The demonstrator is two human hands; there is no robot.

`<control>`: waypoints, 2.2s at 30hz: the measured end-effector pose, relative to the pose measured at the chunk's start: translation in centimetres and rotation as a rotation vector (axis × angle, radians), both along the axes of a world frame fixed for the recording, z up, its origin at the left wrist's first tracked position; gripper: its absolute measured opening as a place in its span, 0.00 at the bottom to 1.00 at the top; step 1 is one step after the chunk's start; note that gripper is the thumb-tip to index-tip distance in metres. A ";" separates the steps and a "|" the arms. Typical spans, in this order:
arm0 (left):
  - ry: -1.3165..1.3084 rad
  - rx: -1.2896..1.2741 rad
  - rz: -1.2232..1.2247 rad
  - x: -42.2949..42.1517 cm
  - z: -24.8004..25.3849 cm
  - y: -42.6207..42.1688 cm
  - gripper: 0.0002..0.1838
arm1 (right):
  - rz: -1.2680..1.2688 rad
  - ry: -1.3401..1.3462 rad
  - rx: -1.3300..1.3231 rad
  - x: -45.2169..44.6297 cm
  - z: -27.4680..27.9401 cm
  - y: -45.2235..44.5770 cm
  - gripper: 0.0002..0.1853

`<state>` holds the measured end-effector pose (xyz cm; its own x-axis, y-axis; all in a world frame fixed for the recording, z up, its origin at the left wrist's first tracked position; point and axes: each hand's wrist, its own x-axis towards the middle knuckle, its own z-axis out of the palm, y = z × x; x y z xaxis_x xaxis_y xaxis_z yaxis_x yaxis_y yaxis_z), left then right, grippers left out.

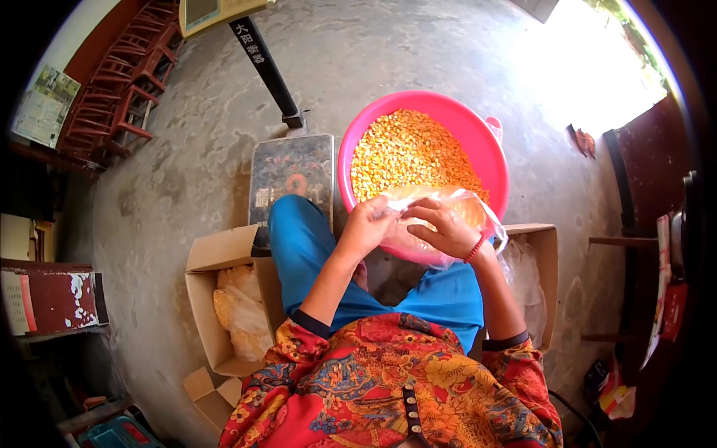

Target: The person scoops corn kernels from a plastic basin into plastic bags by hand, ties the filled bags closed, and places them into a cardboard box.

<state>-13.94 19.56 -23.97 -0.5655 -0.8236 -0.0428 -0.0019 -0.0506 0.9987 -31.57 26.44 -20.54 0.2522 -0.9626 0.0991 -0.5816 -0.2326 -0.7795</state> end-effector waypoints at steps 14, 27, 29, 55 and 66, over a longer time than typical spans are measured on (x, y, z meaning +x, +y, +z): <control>0.382 0.851 0.227 -0.4 -1.3 -1.6 0.08 | 0.061 0.223 0.055 -0.6 0.3 -0.1 0.17; 0.000 0.194 -0.025 -2.3 -4.0 0.6 0.09 | -0.029 0.245 0.131 -3.7 1.6 -2.1 0.12; -0.137 -0.085 -0.027 -2.2 -4.7 0.7 0.09 | -0.187 -0.213 0.345 -1.9 3.5 -3.3 0.09; 0.211 0.336 0.072 -3.7 -2.9 -1.5 0.11 | -0.757 -0.704 0.240 -6.7 -7.5 -12.5 0.11; 0.133 0.324 0.246 -3.9 -3.1 -1.5 0.08 | -0.362 -0.654 0.481 -2.0 -0.8 -4.9 0.08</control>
